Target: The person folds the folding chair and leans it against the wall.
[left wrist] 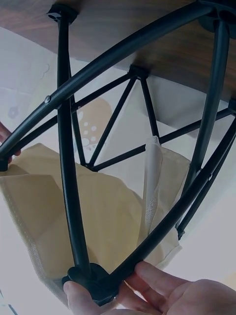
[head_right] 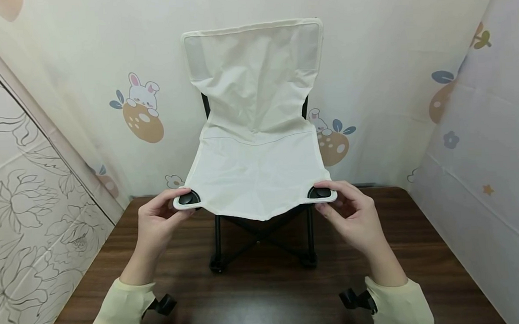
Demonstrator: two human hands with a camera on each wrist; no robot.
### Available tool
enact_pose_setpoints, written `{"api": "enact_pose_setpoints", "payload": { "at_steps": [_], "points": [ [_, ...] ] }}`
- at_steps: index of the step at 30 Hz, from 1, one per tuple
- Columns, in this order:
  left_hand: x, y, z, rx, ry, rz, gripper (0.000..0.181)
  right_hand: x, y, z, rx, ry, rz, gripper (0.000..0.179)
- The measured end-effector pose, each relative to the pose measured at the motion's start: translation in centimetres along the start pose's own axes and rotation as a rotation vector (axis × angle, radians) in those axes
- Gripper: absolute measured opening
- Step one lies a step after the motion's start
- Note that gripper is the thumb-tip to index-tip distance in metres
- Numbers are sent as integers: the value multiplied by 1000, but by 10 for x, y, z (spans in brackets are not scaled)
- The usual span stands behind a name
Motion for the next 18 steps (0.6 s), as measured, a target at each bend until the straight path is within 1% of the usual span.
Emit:
{"api": "enact_pose_setpoints", "payload": {
  "at_steps": [3,8,13,18],
  "points": [
    [1,0,0,-1,-1,2,46,-1,1,0,11,-6,15,50],
    [1,0,-1,4,1,4,44,-2,1,-1,11,-9,11,51],
    [1,0,-2,1,5,6,42,-2,-1,-1,33,-12,26,52],
    [1,0,0,-19,7,26,42,0,-1,0,45,-4,-4,51]
  ]
}}
Point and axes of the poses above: each hand's wrist, its own z-axis away from the middle knuckle, its own x-axis out of the palm, y = z × x, the point moved 5 cm from there along -z, towards the middle knuckle, and after that the axes turned 13 degrees about -x, right-handed, at the moved point
